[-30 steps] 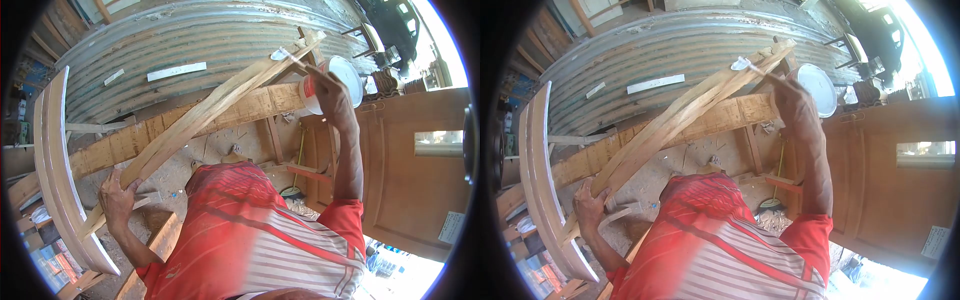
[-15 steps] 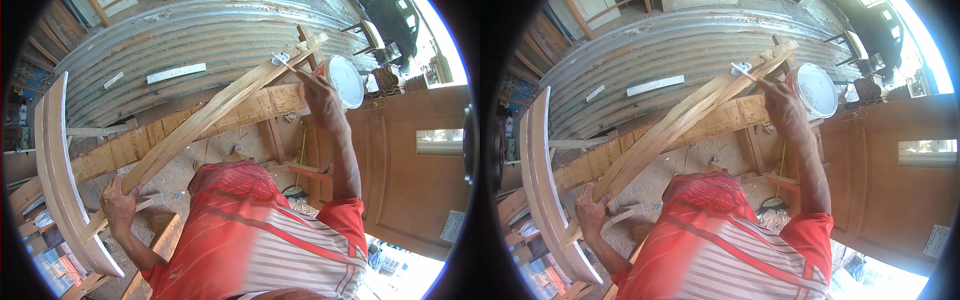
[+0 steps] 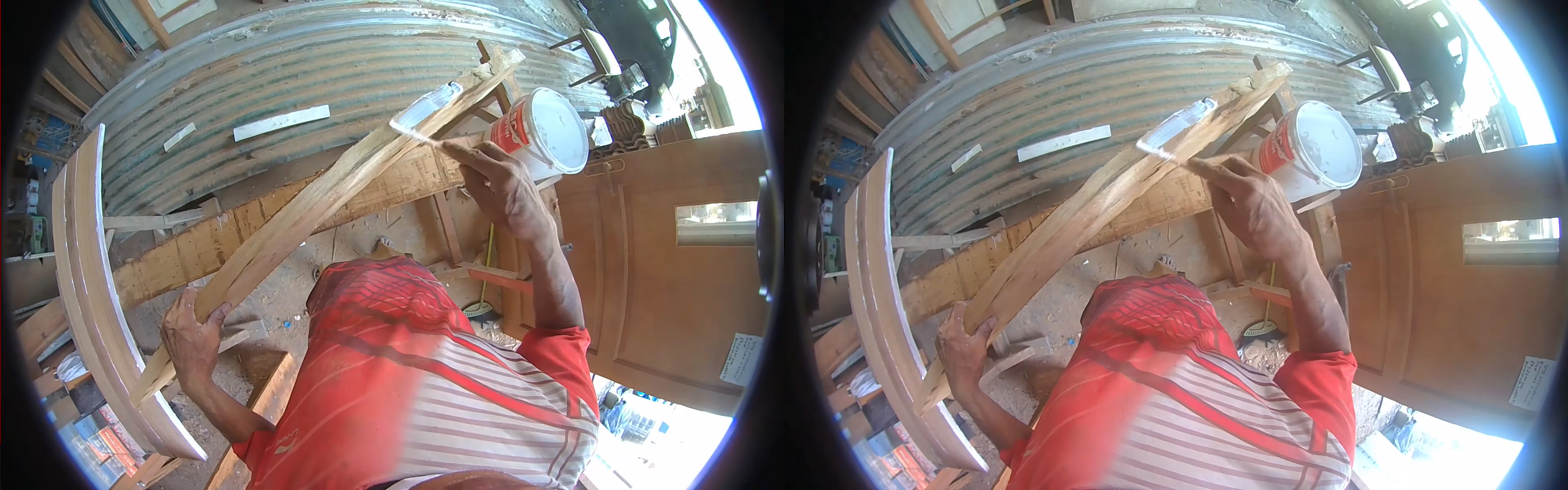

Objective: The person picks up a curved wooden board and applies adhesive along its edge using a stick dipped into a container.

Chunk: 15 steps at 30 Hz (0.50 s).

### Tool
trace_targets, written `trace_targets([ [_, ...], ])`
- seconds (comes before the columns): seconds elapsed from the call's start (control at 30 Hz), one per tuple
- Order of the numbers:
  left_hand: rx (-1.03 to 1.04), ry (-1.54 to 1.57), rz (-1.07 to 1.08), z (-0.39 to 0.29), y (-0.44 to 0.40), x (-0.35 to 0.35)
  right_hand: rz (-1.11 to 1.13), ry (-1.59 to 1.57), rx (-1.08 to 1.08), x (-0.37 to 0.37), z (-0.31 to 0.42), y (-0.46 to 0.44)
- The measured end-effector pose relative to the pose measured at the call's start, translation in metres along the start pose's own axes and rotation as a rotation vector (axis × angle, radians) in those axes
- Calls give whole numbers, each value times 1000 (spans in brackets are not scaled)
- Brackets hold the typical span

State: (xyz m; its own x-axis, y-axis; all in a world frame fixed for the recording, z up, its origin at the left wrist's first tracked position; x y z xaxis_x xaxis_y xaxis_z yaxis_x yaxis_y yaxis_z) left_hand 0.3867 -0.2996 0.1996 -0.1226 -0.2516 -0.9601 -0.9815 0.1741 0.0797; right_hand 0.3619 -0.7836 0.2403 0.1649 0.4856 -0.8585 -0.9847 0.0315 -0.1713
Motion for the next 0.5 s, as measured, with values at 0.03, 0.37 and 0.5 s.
trace_targets([
  [0.03,-5,-1,3,0,0,0,23,-44,-18,0,3,1],
  [0.37,10,-14,-47,2,2,3,-194,290,182,-15,-63,-17],
  [0.5,-24,14,-2,0,0,0,-213,254,-79,-7,-29,-10],
])
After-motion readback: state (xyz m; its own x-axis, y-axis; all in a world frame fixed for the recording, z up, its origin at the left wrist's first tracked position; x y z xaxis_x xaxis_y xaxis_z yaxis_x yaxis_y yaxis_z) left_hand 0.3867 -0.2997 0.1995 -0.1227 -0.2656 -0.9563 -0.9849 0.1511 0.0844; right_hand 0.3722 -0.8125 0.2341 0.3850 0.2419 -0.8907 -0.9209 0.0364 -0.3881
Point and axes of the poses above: each hand's wrist, its own y-axis away from the middle knuckle, its own x-axis out of the palm, z = x × y, the point moved 3 cm from there along -y, towards the middle knuckle, and after that the axes turned 1 degree about x, right-handed, at the moved point
